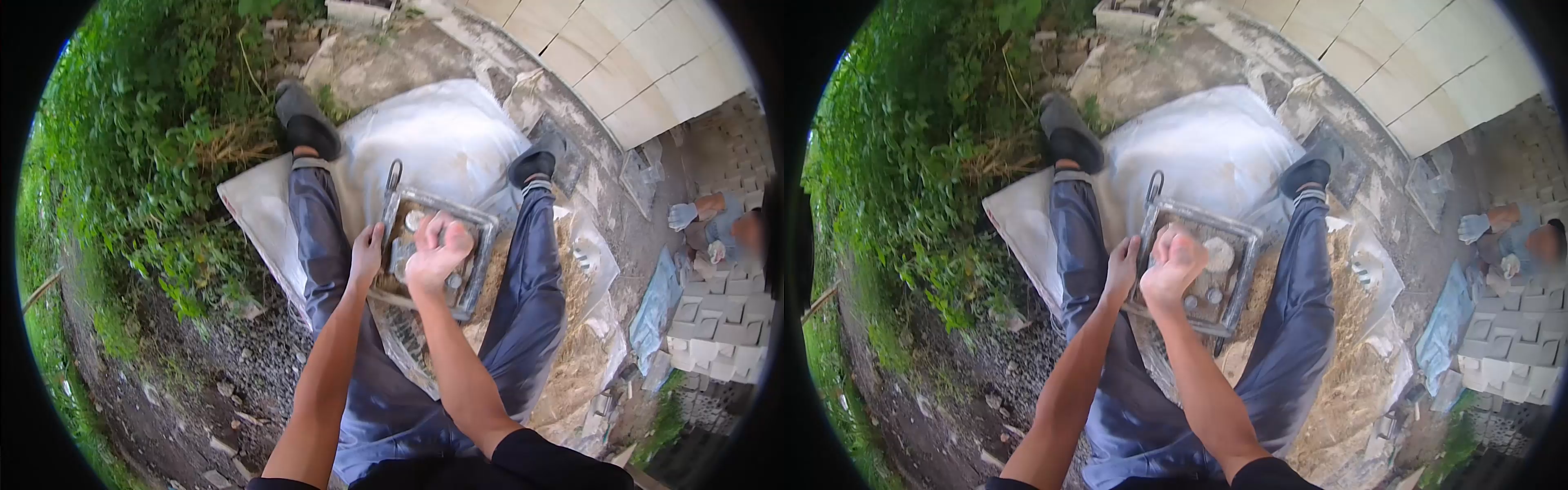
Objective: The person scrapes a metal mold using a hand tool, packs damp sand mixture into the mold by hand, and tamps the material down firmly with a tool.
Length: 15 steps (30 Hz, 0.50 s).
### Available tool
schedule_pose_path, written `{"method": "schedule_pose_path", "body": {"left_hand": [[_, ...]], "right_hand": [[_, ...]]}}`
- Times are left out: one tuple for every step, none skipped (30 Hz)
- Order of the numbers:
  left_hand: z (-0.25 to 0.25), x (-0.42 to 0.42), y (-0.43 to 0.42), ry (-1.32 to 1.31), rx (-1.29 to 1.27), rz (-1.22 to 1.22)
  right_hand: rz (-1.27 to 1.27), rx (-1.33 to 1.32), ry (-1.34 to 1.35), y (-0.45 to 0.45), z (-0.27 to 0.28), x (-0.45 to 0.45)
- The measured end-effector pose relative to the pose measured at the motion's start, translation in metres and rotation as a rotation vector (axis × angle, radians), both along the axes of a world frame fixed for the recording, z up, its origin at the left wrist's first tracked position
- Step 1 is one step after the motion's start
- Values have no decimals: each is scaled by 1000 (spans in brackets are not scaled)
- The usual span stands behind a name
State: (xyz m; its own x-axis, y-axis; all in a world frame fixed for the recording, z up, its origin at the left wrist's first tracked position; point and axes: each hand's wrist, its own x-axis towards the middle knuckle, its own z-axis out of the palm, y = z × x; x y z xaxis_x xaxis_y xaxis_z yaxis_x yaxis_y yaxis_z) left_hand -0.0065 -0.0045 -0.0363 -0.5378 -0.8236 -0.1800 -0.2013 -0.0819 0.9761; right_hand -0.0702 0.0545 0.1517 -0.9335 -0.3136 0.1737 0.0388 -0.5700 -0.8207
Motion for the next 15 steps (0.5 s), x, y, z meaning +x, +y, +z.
{"method": "schedule_pose_path", "body": {"left_hand": [[-4, 1, -5, 25, 4, 3], [8, 0, -5, -12, 41, -35], [12, -4, -7, 5, 20, -49], [15, -3, -8, -7, -16, -44], [18, -1, -7, -21, -46, -31], [25, 2, -4, -68, -46, -31], [28, 6, 1, -63, -43, -40], [27, 6, 0, -130, -145, -14], [22, 5, 0, -195, -248, 17], [17, 4, 3, -201, -470, 77], [28, 4, 11, -182, -485, 71], [41, 4, 22, -306, -666, 175], [55, 7, 33, -432, -846, 286], [56, 6, 38, -391, -774, 199], [69, 2, 42, -132, -333, -49]], "right_hand": [[20, 18, 0, -1, 3, 3], [7, 13, 9, 6, 7, 4], [84, 27, 29, 8, 11, 2], [161, 41, 47, 9, 15, -1], [153, 27, 59, 13, 26, -3], [179, -70, 75, 25, 43, -4], [197, -161, 93, 38, 57, -5], [230, -201, 138, 48, 69, -13], [223, -204, 157, 58, 79, -22], [308, -175, 123, 69, 87, -31], [391, -152, 89, 78, 94, -39], [416, -124, 97, 83, 96, -47], [405, -142, 110, 86, 87, -52], [463, -128, 4, 84, 71, -60], [523, -117, -93, 82, 60, -69]]}}
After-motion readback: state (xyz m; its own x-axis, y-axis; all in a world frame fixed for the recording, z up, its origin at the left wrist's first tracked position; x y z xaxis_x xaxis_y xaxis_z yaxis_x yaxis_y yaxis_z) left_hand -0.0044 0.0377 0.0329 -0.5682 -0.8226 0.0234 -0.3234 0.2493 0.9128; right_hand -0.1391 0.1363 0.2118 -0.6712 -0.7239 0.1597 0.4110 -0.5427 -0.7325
